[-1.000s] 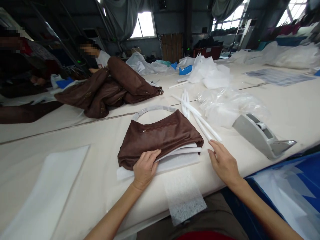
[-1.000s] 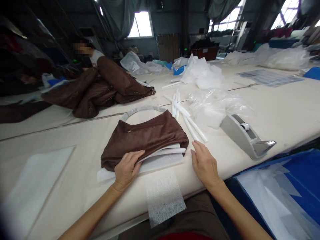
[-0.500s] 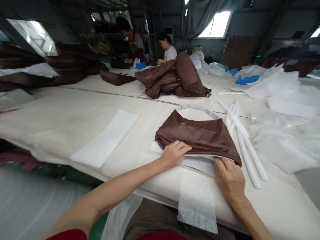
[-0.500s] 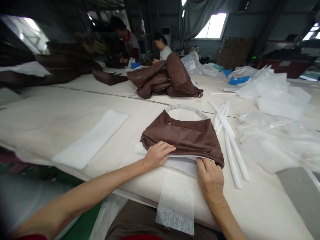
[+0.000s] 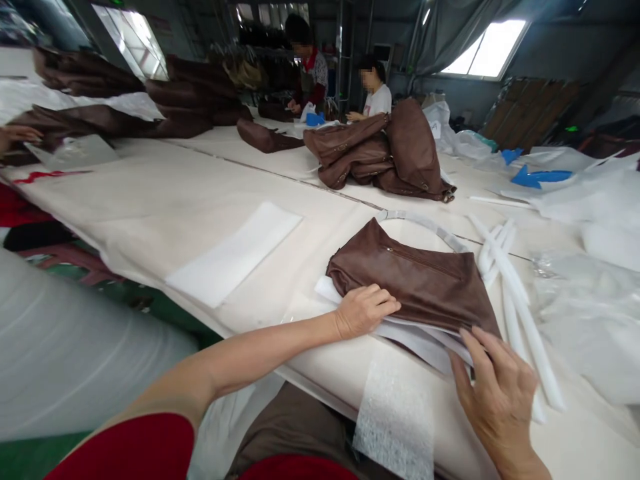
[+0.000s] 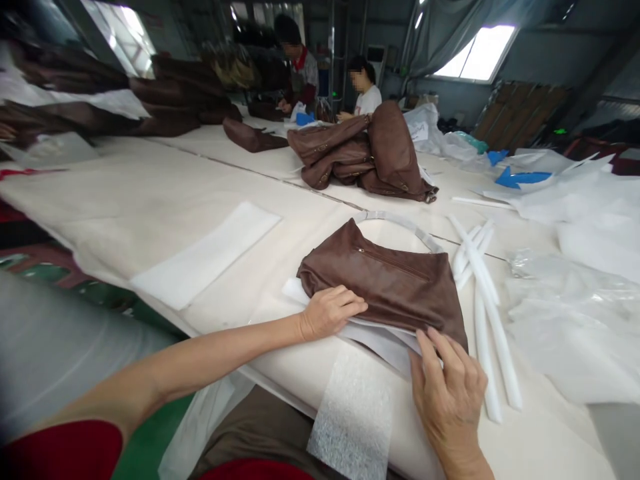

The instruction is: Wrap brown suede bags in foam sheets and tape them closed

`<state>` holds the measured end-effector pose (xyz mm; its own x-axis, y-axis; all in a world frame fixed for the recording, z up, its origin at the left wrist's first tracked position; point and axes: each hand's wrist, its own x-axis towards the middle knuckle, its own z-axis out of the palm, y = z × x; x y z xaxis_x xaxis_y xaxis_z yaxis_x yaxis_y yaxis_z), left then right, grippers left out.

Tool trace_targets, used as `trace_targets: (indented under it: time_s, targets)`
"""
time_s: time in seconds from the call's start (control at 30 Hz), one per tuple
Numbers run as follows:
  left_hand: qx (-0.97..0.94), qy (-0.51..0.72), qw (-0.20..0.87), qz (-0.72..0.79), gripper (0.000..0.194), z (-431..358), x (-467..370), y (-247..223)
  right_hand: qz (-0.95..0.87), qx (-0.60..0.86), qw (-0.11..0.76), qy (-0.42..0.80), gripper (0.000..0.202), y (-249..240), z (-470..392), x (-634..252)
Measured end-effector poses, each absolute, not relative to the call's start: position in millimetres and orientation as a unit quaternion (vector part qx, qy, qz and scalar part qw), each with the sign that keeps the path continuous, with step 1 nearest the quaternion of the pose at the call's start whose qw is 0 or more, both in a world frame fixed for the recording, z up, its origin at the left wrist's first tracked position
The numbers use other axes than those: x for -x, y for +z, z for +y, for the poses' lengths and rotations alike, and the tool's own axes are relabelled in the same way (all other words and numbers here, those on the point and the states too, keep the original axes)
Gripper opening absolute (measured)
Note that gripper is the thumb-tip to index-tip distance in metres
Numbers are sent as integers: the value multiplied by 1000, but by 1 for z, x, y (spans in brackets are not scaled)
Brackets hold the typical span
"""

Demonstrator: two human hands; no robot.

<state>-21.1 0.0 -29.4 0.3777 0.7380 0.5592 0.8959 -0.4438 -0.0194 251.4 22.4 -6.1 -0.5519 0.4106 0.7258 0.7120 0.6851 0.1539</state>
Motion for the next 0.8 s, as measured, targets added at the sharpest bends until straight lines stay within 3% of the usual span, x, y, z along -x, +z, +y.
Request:
trace_targets:
  time_s: [0.07, 0.2, 0.33, 0.47, 0.67, 0.8]
  targets:
    - [811, -253, 171, -499, 25, 1, 19, -30, -884, 305, 290, -203, 49, 6, 29, -242]
    - [828, -241, 149, -483, 27, -1, 24, -24, -930, 257, 202, -169, 23, 10, 44, -227]
    - [851, -247, 136, -444, 31, -18, 61, -7, -917, 251, 257, -173, 25, -6, 44, -226]
    - [807, -276, 141, -503, 38, -39, 108, 3, -903, 249, 305, -172, 22, -20, 40, -227]
    - [801, -263, 145, -518, 23, -46, 128, -12, -889, 263, 340, -157, 20, -32, 39, -228]
    - [797, -261, 148, -524, 24, -45, 127, -23, -885, 270, 345, -156, 22, -35, 37, -228]
